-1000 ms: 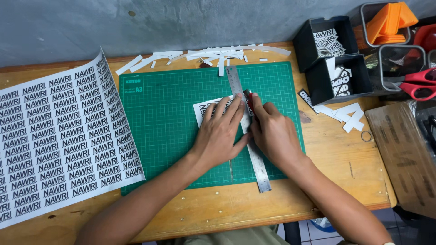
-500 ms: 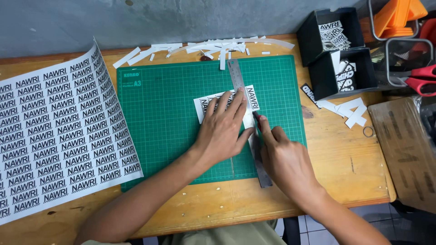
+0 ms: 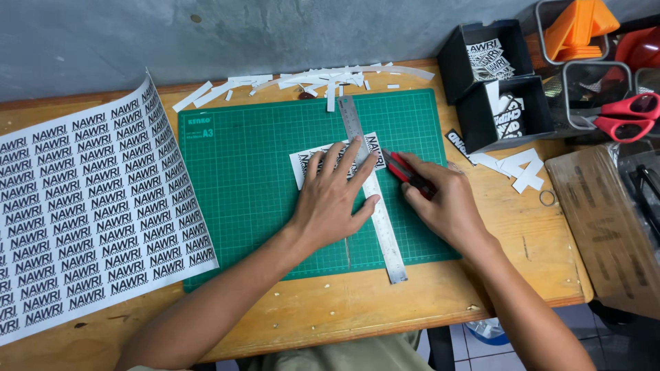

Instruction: The person uses a metal ruler and a red utility knife to cut a sheet of white stickers with black text on a green cutting mat. They repeatedly align the ruler, cut along its edge, and separate the cut sticker pieces.

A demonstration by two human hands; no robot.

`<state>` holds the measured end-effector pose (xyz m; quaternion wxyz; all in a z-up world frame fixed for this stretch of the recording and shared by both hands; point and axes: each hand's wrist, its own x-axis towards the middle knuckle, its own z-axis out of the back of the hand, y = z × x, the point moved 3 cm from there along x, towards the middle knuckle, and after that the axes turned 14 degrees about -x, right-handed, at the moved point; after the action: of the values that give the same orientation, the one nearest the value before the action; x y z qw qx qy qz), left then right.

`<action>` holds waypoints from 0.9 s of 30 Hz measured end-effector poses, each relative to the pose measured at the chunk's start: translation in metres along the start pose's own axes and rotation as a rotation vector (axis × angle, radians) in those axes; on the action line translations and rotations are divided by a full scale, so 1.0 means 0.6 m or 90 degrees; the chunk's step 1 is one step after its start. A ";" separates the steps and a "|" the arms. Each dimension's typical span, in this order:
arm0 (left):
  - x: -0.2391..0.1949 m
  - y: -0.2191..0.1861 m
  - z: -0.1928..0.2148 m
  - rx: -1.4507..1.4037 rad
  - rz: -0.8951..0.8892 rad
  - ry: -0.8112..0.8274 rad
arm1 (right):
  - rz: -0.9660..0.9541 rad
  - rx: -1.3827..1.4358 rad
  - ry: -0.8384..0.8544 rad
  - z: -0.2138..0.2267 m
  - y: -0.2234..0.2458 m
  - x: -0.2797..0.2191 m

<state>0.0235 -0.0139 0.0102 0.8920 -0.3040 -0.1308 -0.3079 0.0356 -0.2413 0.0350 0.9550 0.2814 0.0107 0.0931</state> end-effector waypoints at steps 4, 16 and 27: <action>-0.002 -0.001 0.000 0.012 -0.002 0.004 | 0.009 0.015 -0.012 -0.004 0.011 -0.003; -0.001 -0.005 -0.002 0.062 -0.019 0.016 | 0.068 0.018 -0.090 0.000 0.007 -0.016; -0.006 -0.001 -0.007 0.072 -0.019 0.034 | 0.053 -0.009 -0.095 -0.004 0.014 -0.024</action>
<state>0.0208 -0.0151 0.0056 0.9061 -0.2430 -0.1284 -0.3216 0.0196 -0.2357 0.0372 0.9504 0.2811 -0.0726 0.1116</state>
